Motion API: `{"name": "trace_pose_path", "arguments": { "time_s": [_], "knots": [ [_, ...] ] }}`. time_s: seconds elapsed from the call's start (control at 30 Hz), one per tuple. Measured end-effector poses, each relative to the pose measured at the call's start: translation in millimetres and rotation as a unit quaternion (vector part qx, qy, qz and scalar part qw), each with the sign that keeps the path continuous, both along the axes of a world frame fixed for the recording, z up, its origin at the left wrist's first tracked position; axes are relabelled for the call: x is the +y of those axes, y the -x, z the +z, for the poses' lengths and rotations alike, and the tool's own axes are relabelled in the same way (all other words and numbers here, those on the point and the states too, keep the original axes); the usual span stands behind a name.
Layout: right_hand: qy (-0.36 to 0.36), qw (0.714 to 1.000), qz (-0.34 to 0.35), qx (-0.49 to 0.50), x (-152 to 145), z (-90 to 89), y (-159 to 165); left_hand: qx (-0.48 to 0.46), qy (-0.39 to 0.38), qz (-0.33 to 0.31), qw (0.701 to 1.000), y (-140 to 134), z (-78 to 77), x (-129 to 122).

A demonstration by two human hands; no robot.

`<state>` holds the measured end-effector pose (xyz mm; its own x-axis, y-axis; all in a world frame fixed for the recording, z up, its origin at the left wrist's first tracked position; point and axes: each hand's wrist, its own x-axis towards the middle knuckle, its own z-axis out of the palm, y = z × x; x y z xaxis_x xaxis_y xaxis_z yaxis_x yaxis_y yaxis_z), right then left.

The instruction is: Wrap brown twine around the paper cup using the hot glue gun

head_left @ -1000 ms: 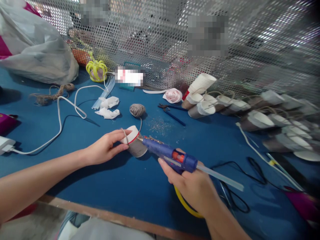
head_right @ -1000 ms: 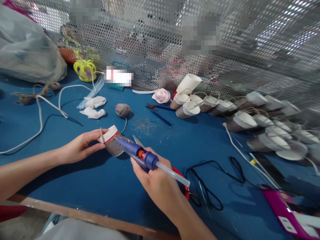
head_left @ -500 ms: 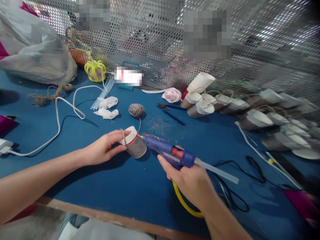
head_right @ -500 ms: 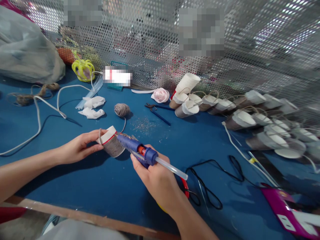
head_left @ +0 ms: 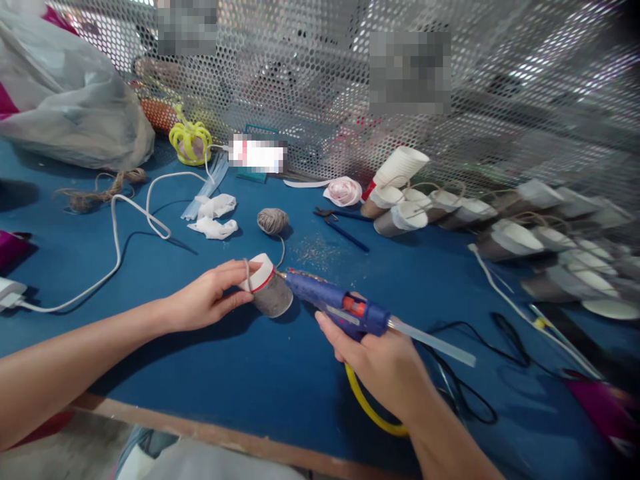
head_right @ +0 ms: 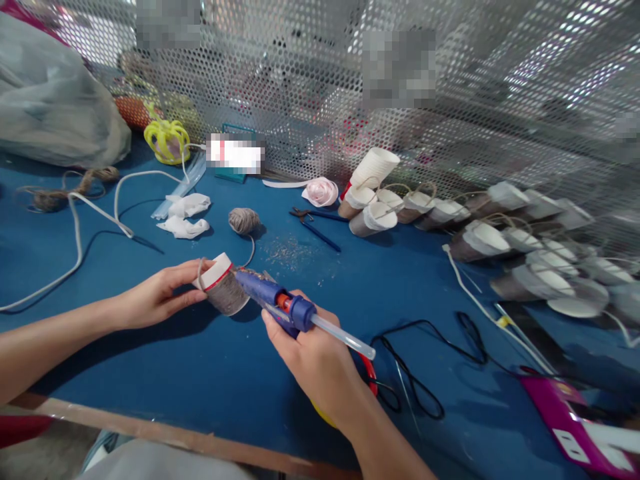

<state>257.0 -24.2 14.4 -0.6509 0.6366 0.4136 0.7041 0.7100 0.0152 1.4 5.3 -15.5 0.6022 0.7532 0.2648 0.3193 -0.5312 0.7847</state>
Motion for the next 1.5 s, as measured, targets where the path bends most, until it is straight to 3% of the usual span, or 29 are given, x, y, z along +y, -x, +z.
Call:
{"name": "trace_pose_path", "arguments": {
  "time_s": [0.3,0.47,0.57,0.67,0.8,0.9,1.0,1.23,1.37,1.5],
  "knots": [
    [0.086,0.994,-0.066,0.021,-0.3,11.7,9.1,0.002,-0.002,-0.005,1.0,-0.5,0.6,-0.4],
    [-0.022,0.999,-0.018,-0.031,-3.2,10.8,6.6,0.008,-0.009,-0.001,1.0,-0.3,0.3,-0.7],
    [-0.034,0.999,-0.017,-0.018,-6.8,9.8,6.1,0.008,-0.011,0.001,1.0,0.0,-0.3,-0.7],
    [0.04,0.997,-0.056,0.034,-8.3,12.6,10.1,0.005,-0.013,0.003,1.0,-0.3,-1.1,-0.4],
    [0.177,0.973,-0.085,0.121,-9.3,19.7,19.0,0.006,-0.018,0.005,1.0,-0.9,-1.5,0.3],
    [0.213,0.962,-0.086,0.147,-10.3,22.9,22.5,0.007,-0.022,0.002,1.0,-0.6,-1.1,0.4],
    [0.199,0.967,-0.08,0.135,-9.9,20.5,20.1,0.006,-0.025,-0.005,1.0,0.1,-0.3,0.4],
    [0.049,0.998,-0.013,0.036,-2.7,-4.3,-1.6,0.015,-0.021,-0.016,1.0,1.0,0.0,0.6],
    [0.104,0.994,-0.025,0.013,2.1,-4.9,-3.3,0.014,-0.025,-0.02,0.999,1.0,0.9,0.6],
    [0.179,0.979,-0.073,0.068,5.8,-2.3,1.6,0.011,-0.023,-0.024,0.999,0.5,2.9,0.1]
  ]
}}
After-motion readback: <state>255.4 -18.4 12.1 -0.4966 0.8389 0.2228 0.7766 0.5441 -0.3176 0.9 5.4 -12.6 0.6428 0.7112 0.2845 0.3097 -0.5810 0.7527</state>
